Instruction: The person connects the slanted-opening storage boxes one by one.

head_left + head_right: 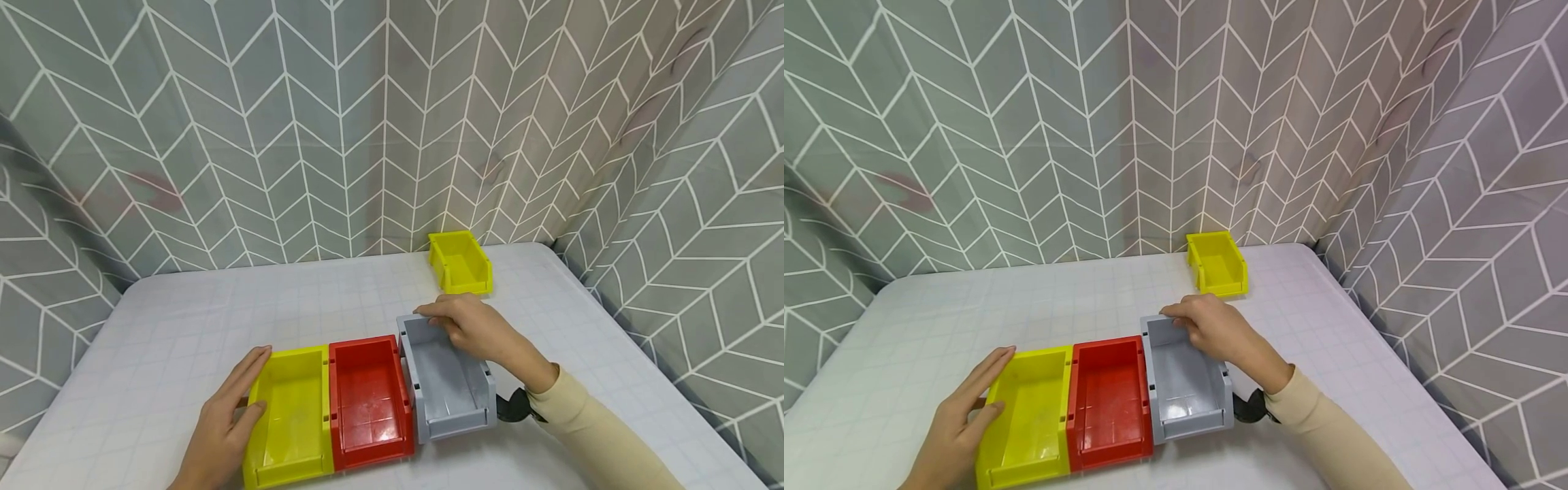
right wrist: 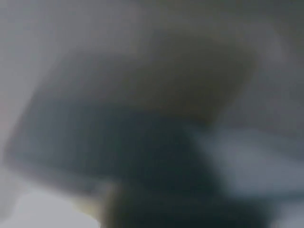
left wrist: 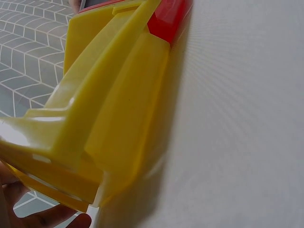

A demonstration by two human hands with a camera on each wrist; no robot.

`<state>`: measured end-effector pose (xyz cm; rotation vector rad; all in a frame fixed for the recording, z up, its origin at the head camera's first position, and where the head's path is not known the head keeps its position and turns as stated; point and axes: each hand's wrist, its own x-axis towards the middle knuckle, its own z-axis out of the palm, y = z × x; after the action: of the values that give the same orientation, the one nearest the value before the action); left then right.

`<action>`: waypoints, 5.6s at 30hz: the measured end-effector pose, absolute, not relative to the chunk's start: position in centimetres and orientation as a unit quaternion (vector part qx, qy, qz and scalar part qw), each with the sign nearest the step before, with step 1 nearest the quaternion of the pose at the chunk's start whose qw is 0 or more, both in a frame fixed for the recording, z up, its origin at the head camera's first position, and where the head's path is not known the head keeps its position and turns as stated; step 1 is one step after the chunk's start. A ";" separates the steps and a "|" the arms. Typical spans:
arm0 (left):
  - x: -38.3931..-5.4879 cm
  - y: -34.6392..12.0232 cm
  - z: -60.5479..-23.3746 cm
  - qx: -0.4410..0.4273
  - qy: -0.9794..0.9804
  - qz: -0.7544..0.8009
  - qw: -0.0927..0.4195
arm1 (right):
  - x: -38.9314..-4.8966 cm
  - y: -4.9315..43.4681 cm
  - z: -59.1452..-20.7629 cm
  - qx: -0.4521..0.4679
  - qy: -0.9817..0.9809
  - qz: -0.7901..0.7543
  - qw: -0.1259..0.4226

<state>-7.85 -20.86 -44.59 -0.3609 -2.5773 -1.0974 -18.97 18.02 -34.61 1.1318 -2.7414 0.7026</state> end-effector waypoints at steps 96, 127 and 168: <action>-7.7 -20.6 -44.4 -0.112 -0.907 -0.377 0.149 | -11.3 9.4 -38.6 0.296 -0.947 0.105 0.063; -7.8 -20.7 -44.2 -0.123 -0.897 -0.392 0.161 | -13.2 7.6 -37.4 0.308 -0.945 0.097 0.041; -7.7 -20.4 -44.5 -0.114 -0.896 -0.398 0.161 | -13.2 7.6 -37.9 0.345 -0.936 0.011 0.070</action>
<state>-7.74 -20.36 -44.45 -0.3244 -2.5580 -1.1373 -13.25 7.59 -37.87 1.0379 -2.8168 0.0342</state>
